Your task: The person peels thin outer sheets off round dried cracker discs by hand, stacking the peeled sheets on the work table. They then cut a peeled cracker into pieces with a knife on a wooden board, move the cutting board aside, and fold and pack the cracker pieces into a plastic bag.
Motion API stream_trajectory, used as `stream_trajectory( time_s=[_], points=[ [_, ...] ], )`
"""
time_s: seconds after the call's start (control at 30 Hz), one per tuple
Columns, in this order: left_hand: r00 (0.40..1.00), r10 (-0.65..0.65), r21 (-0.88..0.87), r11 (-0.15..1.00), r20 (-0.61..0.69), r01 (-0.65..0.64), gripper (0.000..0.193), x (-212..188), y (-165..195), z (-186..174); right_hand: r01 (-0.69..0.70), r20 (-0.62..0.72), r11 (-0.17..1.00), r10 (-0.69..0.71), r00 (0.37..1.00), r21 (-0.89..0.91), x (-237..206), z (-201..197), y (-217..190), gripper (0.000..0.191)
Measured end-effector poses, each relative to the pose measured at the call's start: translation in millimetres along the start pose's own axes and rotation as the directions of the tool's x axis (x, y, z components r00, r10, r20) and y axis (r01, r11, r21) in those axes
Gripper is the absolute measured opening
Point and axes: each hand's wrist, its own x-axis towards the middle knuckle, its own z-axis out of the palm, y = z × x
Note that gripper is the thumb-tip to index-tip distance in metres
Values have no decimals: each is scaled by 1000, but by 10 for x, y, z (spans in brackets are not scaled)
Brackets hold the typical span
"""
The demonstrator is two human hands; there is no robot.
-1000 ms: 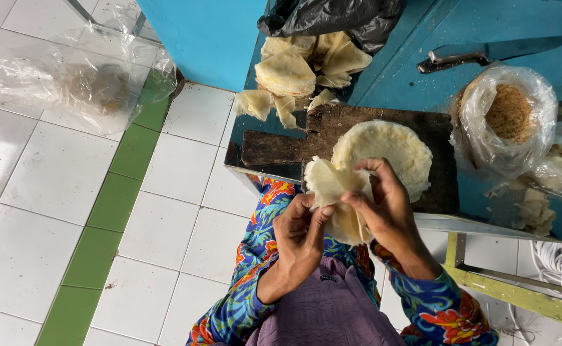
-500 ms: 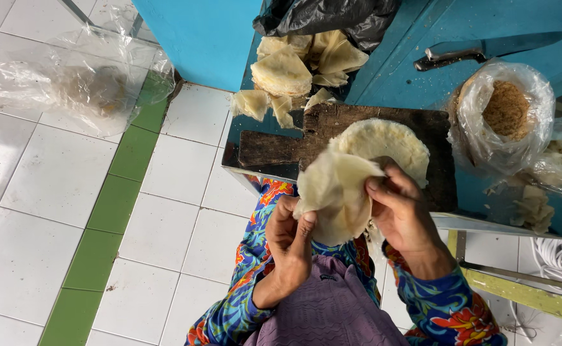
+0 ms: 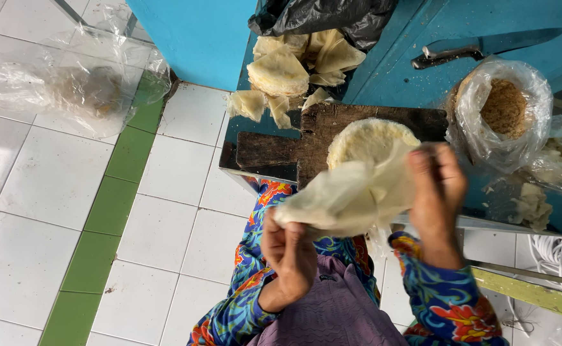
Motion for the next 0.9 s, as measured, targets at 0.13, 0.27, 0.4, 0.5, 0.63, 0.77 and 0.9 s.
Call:
stream_trajectory(
  time_s=[0.13,0.27,0.4,0.5,0.63,0.77,0.9],
  points=[
    [972,217,60,975,-96,-212,16,199,291,-207,75,-69,995,-79,995,-59,304,-406,-300,22],
    [939,298,179,947,-170,-268,20,371,576,-355,-77,77,997,75,994,16,397,-511,-655,13],
    [939,291,206,945,-183,-253,21,426,568,-315,-93,213,991,71,974,97,349,-281,-763,19],
    [960,255,166,958,-117,-234,21,426,569,-286,-206,235,977,188,954,55,410,-84,-601,25],
    [968,220,154,968,-120,-200,22,442,581,-276,-113,294,923,231,928,-368,478,14,-214,32],
    [984,156,169,976,-87,-139,25,467,557,-250,-66,293,869,236,926,-490,431,-123,-75,40],
    [993,72,154,986,-92,-57,26,492,528,-215,40,332,844,166,928,-534,351,-161,-164,41]
  ],
)
